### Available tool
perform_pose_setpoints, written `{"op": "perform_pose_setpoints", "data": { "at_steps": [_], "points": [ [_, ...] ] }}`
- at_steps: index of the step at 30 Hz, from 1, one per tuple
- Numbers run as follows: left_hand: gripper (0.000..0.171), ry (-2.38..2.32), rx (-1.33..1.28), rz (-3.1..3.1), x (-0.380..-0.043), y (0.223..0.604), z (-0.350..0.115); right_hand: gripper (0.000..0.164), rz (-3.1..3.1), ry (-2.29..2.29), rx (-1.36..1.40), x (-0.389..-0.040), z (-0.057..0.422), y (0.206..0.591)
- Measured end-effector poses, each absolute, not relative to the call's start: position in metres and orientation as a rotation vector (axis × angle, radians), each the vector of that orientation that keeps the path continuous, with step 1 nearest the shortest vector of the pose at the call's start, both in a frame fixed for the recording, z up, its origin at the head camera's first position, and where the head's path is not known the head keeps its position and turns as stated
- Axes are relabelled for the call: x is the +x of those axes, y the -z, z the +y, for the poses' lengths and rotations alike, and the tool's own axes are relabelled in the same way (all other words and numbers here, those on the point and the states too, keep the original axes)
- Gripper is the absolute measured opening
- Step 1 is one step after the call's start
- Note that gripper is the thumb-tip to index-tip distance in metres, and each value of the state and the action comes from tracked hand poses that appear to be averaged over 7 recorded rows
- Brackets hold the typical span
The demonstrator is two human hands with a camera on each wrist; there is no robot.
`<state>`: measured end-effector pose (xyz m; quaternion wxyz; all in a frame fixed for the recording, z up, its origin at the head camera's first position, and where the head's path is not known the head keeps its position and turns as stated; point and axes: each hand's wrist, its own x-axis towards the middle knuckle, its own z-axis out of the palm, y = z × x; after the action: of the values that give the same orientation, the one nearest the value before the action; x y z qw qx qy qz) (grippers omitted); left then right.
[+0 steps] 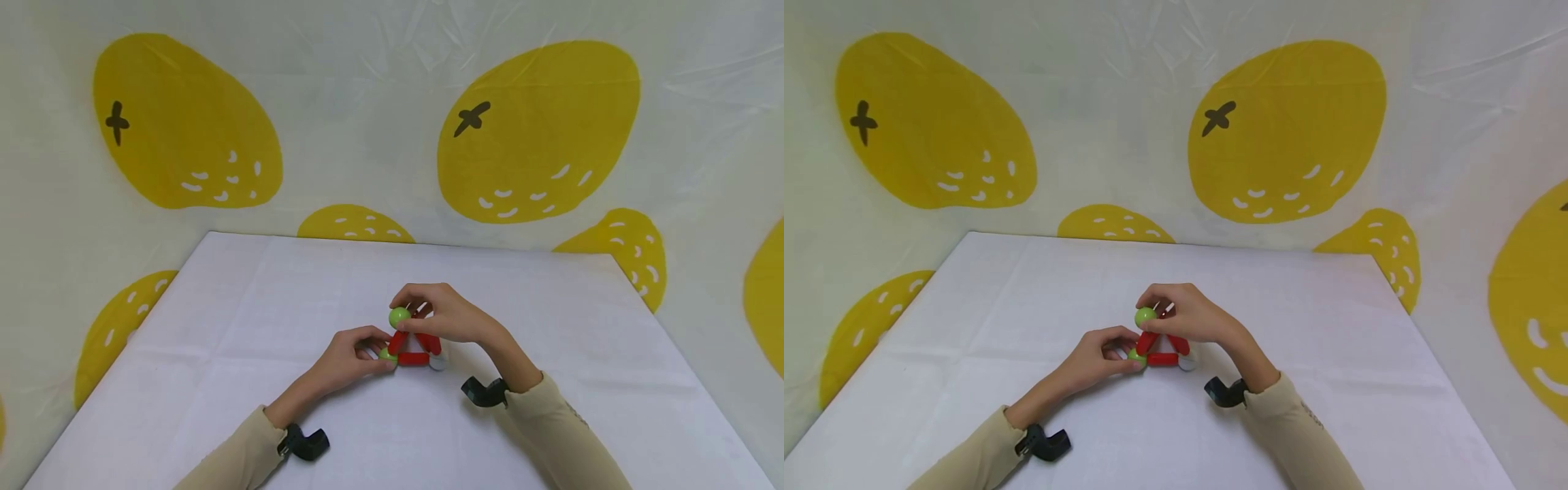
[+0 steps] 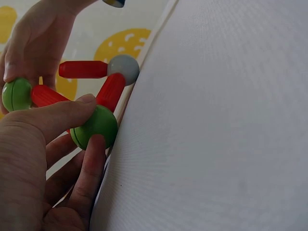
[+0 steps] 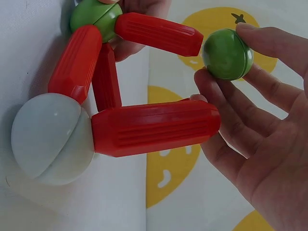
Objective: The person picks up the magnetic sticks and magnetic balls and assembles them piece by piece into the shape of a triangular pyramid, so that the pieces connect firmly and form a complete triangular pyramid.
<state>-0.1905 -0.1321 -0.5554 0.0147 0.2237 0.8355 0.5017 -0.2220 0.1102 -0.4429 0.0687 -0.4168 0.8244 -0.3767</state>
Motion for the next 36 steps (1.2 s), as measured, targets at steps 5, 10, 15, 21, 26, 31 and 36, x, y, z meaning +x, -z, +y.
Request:
{"op": "perform_pose_setpoints", "data": {
  "at_steps": [5,10,15,21,26,31,36],
  "points": [
    [0.038,-1.555,0.681,2.606,-0.191,0.555,-0.129,0.025,2.482,1.161,-1.266,-0.225,0.114,0.445],
    [0.038,-1.564,0.664,2.607,-0.192,0.556,-0.128,0.024,2.505,1.200,-1.262,-0.228,0.116,0.446],
    [0.038,-1.573,0.660,2.599,-0.193,0.559,-0.128,0.025,2.510,1.229,-1.240,-0.231,0.116,0.449],
    [0.038,-1.562,0.658,2.601,-0.195,0.560,-0.126,0.028,2.531,1.248,-1.240,-0.235,0.119,0.451],
    [0.038,-1.561,0.657,2.607,-0.195,0.560,-0.126,0.030,2.542,1.246,-1.230,-0.239,0.120,0.453],
    [0.038,-1.562,0.653,2.605,-0.195,0.561,-0.126,0.028,2.544,1.235,-1.232,-0.243,0.124,0.454],
    [0.038,-1.569,0.662,2.605,-0.195,0.561,-0.126,0.030,2.527,1.225,-1.226,-0.243,0.127,0.452]
  ]
}}
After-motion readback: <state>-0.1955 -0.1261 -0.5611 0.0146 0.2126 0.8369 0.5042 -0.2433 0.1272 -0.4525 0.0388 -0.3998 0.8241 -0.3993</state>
